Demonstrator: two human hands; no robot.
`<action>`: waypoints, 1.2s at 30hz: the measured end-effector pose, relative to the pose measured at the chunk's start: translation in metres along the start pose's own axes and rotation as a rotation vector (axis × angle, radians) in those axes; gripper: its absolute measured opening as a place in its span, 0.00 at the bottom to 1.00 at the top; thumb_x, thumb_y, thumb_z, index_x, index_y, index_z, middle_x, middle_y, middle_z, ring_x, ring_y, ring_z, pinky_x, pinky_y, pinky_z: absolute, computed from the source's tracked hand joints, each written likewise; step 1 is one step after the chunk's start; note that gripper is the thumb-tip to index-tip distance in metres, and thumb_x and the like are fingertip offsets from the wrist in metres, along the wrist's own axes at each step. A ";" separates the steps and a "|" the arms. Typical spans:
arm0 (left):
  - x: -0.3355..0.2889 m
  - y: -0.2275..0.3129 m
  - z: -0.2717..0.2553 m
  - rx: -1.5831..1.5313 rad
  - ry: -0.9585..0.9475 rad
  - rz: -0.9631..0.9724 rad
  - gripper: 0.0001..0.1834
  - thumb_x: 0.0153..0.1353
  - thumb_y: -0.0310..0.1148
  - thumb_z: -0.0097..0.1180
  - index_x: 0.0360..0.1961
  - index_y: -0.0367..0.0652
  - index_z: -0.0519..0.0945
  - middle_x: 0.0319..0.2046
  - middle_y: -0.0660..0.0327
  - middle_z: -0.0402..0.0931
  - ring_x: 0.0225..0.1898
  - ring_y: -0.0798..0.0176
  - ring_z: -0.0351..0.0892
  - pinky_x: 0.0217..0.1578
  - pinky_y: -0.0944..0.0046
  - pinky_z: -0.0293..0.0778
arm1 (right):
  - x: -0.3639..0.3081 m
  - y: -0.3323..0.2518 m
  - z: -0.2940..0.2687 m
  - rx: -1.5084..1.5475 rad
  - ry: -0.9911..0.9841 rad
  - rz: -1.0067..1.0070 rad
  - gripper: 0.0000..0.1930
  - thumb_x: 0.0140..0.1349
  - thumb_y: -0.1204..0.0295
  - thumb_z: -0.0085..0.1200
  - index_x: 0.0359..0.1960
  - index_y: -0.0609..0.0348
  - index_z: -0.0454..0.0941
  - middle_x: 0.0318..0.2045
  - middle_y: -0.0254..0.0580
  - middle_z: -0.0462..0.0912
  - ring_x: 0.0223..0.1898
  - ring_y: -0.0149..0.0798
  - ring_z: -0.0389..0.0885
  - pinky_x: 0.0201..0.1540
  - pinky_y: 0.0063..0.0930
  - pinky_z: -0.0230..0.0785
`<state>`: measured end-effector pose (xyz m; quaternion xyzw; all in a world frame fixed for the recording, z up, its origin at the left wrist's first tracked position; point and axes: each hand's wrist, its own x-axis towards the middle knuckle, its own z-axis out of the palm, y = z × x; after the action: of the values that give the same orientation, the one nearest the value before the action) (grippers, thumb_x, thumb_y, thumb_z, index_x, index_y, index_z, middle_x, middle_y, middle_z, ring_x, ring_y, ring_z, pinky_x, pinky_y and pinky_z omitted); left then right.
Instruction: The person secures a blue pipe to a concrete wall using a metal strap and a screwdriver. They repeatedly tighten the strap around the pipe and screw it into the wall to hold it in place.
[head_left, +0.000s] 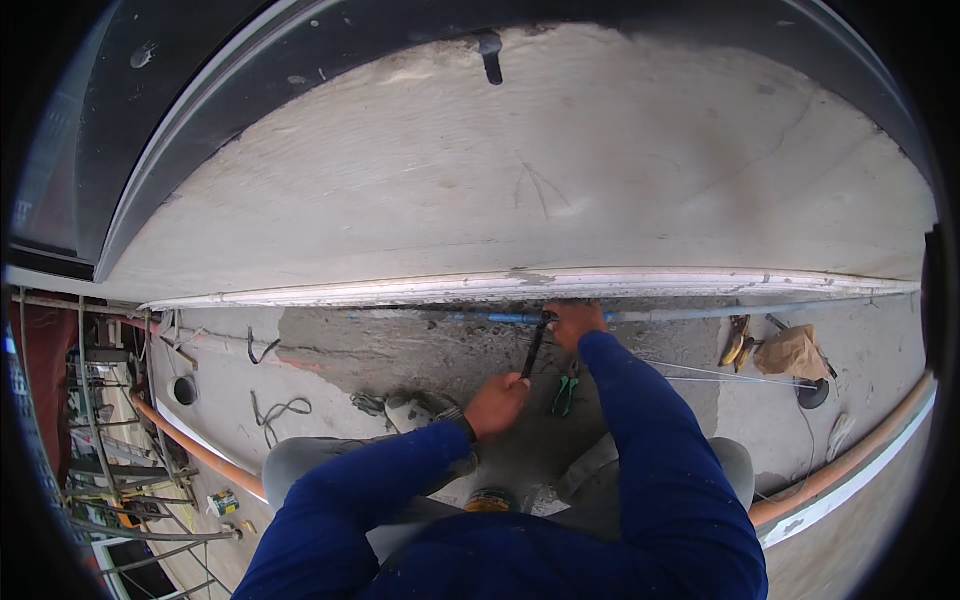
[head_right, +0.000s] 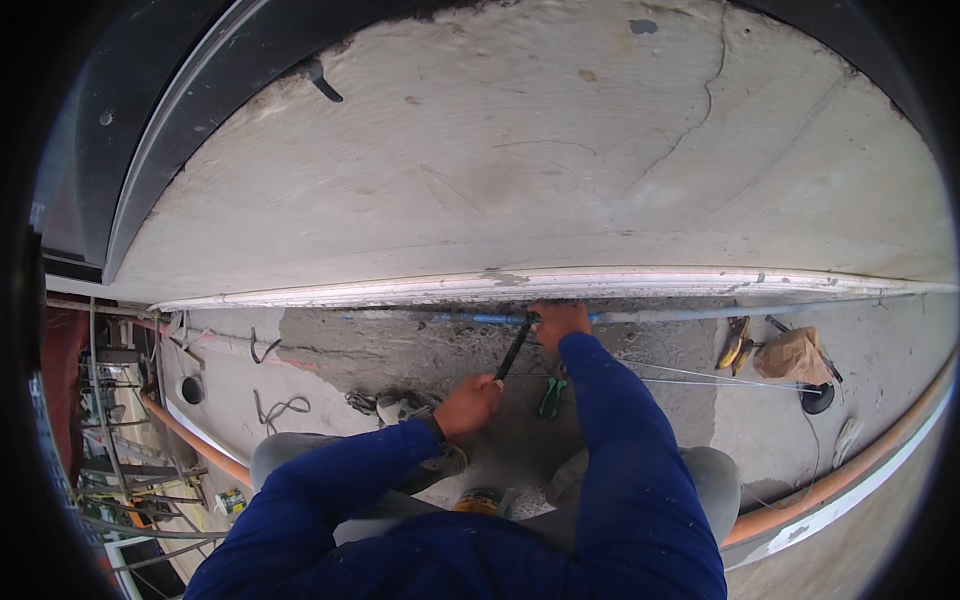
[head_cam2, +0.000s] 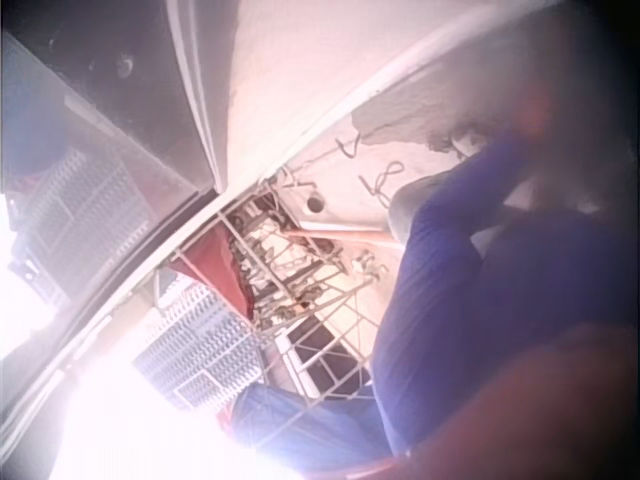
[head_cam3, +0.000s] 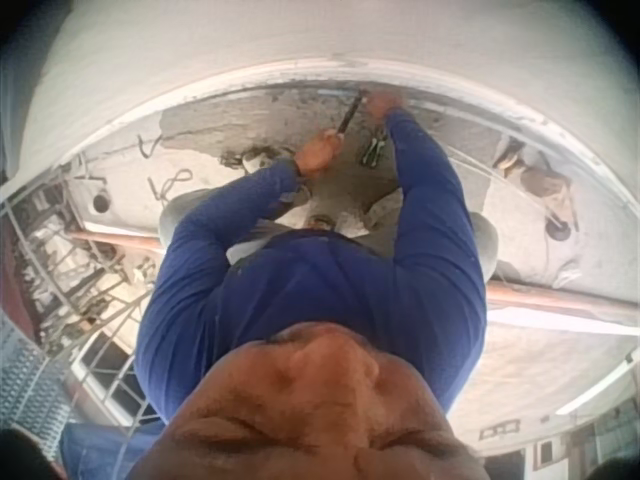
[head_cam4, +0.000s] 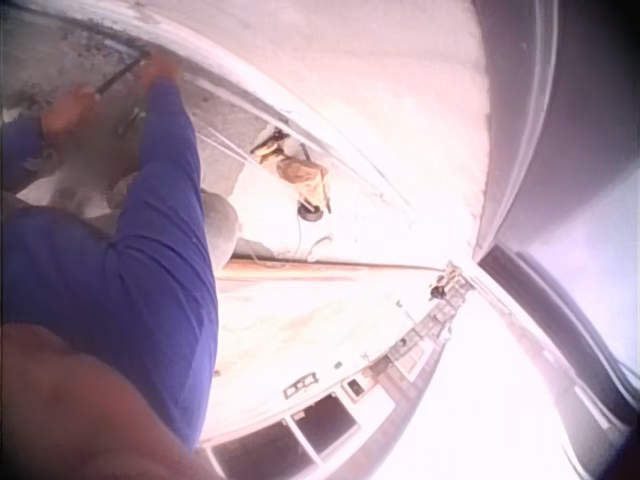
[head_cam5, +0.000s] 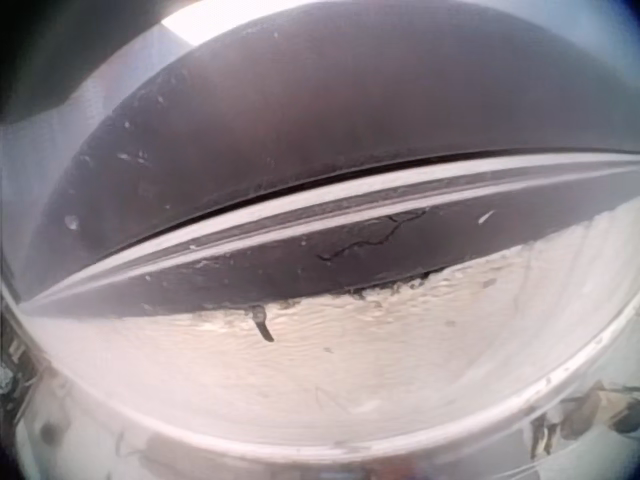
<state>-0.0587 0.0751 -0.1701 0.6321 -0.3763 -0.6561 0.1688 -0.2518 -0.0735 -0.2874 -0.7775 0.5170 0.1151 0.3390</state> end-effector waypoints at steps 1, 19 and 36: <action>0.005 0.003 -0.005 0.110 -0.005 0.052 0.17 0.78 0.38 0.50 0.31 0.40 0.74 0.23 0.63 0.71 0.26 0.56 0.74 0.33 0.53 0.70 | 0.001 0.004 0.006 0.012 0.030 -0.006 0.24 0.75 0.54 0.56 0.71 0.33 0.76 0.59 0.40 0.88 0.64 0.48 0.82 0.73 0.61 0.57; 0.080 -0.009 0.002 -0.199 0.095 0.182 0.19 0.81 0.37 0.51 0.31 0.40 0.78 0.29 0.64 0.77 0.31 0.70 0.75 0.36 0.64 0.72 | 0.014 0.001 0.024 -0.040 0.045 0.039 0.24 0.76 0.47 0.52 0.69 0.35 0.79 0.60 0.38 0.88 0.65 0.46 0.83 0.70 0.62 0.58; 0.032 -0.002 0.015 -0.265 0.133 0.064 0.20 0.80 0.40 0.53 0.29 0.40 0.79 0.24 0.67 0.72 0.26 0.71 0.70 0.30 0.65 0.68 | 0.009 -0.001 0.020 -0.003 0.053 0.061 0.24 0.76 0.48 0.52 0.70 0.33 0.79 0.58 0.39 0.89 0.65 0.47 0.81 0.74 0.65 0.52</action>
<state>-0.0773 0.0588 -0.1953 0.6341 -0.2942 -0.6510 0.2960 -0.2435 -0.0669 -0.3060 -0.7646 0.5492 0.1057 0.3204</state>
